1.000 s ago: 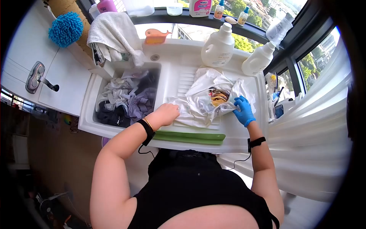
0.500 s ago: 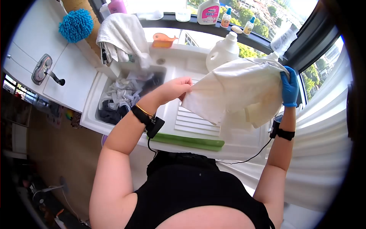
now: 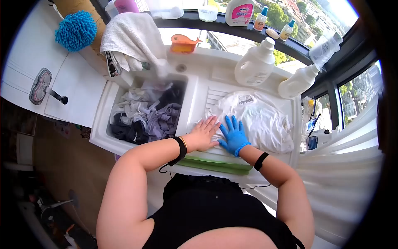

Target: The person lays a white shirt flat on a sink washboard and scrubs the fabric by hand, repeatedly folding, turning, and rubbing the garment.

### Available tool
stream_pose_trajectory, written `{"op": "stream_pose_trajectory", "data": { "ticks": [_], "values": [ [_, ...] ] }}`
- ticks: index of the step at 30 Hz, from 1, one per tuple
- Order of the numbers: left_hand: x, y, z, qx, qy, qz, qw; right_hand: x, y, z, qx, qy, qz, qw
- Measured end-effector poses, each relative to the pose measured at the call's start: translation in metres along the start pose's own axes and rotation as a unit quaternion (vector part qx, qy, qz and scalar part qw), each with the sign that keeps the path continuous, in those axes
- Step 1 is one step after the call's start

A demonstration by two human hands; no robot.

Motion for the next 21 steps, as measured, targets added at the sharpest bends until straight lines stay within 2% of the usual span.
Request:
{"op": "stream_pose_trajectory", "data": {
  "ticks": [2,7,8,9,13,15,17,18,19,21],
  "values": [
    [-0.008,-0.004,-0.007,-0.012,-0.017,-0.022,1.0,-0.008,-0.006,0.005,0.004,-0.022,0.025,0.999],
    [0.005,-0.061,-0.041,-0.075,0.031,0.026,0.996,-0.015,-0.041,0.031,0.011,-0.103,0.112,0.988],
    [0.007,-0.076,-0.051,-0.092,0.029,0.046,0.994,-0.013,-0.053,0.039,0.003,-0.081,0.105,0.991],
    [0.006,-0.086,-0.058,-0.107,0.025,0.068,0.992,-0.011,-0.062,0.046,-0.001,-0.082,0.15,0.985],
    [0.002,-0.081,-0.05,-0.091,0.031,0.061,0.994,-0.013,-0.063,0.044,-0.032,-0.058,0.134,0.989],
    [-0.004,-0.039,-0.023,-0.096,0.034,0.029,0.994,-0.014,-0.028,0.024,0.008,-0.058,0.088,0.994],
    [-0.004,0.004,-0.006,-0.124,0.048,-0.057,0.989,-0.022,0.01,0.011,0.077,-0.107,0.05,0.99],
    [0.0,0.006,-0.006,-0.125,0.066,-0.07,0.987,-0.02,0.008,0.015,0.079,-0.112,0.043,0.99],
    [0.004,-0.01,-0.014,-0.111,0.063,-0.037,0.991,-0.018,0.002,0.019,0.081,-0.117,0.035,0.989],
    [-0.001,-0.044,-0.023,-0.076,0.078,0.009,0.994,-0.016,-0.041,0.04,0.034,-0.108,0.105,0.988]
  ]
}}
Point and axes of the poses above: each hand's wrist, its own y-axis away from the middle knuckle, its own x-axis out of the back of the hand, z = x × y, the point moved 3 cm from there along -y, towards the middle knuckle, and after that the axes turned 10 degrees about y, right-handed, at the moved point
